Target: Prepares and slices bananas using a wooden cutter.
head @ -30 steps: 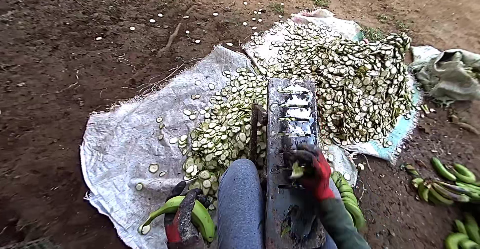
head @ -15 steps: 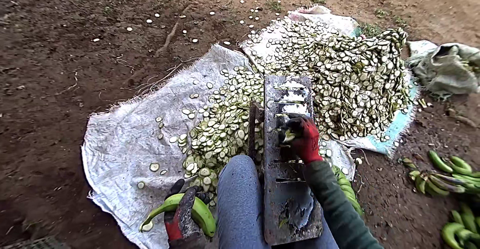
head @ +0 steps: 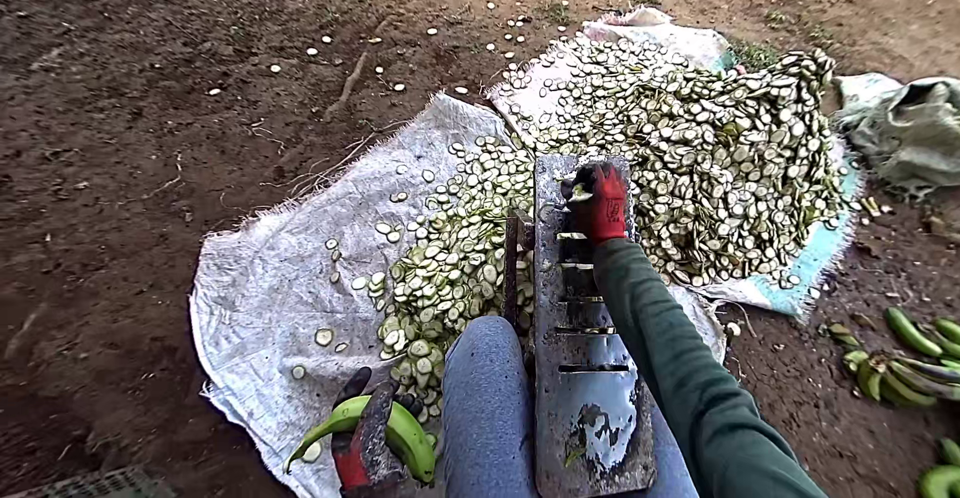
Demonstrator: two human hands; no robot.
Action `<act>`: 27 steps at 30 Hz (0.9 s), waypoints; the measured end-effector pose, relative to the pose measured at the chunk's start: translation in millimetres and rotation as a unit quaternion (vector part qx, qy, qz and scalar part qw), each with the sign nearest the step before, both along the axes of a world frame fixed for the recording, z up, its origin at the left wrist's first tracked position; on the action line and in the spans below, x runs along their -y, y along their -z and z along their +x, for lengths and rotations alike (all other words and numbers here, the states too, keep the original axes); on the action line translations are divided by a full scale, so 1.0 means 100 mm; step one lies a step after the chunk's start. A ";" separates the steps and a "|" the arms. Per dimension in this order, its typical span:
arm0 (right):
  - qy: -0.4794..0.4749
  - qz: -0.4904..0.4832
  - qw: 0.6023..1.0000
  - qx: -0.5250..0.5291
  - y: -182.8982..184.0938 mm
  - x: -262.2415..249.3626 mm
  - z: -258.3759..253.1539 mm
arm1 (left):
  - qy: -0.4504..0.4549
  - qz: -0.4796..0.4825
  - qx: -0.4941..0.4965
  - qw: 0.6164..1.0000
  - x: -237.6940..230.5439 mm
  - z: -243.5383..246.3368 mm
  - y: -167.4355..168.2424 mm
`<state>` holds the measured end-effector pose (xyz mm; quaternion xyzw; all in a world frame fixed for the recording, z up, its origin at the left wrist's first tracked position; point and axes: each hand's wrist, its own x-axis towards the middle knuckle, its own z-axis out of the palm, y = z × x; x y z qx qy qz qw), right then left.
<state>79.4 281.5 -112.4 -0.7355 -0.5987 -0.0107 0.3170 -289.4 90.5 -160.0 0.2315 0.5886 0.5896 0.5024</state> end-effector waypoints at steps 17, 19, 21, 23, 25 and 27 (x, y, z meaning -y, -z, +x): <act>-0.033 -0.007 0.997 0.070 0.22 0.35 0.03 | -0.016 -0.011 -0.006 1.000 -0.01 -0.04 0.16; 0.000 -0.061 0.997 0.040 0.08 0.23 -0.04 | -0.016 -0.009 -0.014 1.000 0.05 -0.11 0.13; -0.018 -0.011 1.000 0.014 0.24 0.74 -0.16 | -0.010 -0.012 -0.017 1.000 0.09 -0.17 0.16; -0.044 0.074 0.996 0.018 0.58 1.57 -0.35 | -0.014 -0.023 -0.019 0.999 0.07 -0.18 0.18; -0.058 0.097 0.993 0.018 0.81 2.46 -0.65 | -0.013 -0.035 -0.020 0.999 0.05 -0.18 0.20; -0.068 0.055 0.996 0.029 0.85 2.86 -0.79 | -0.011 -0.036 -0.025 0.999 0.01 -0.12 0.17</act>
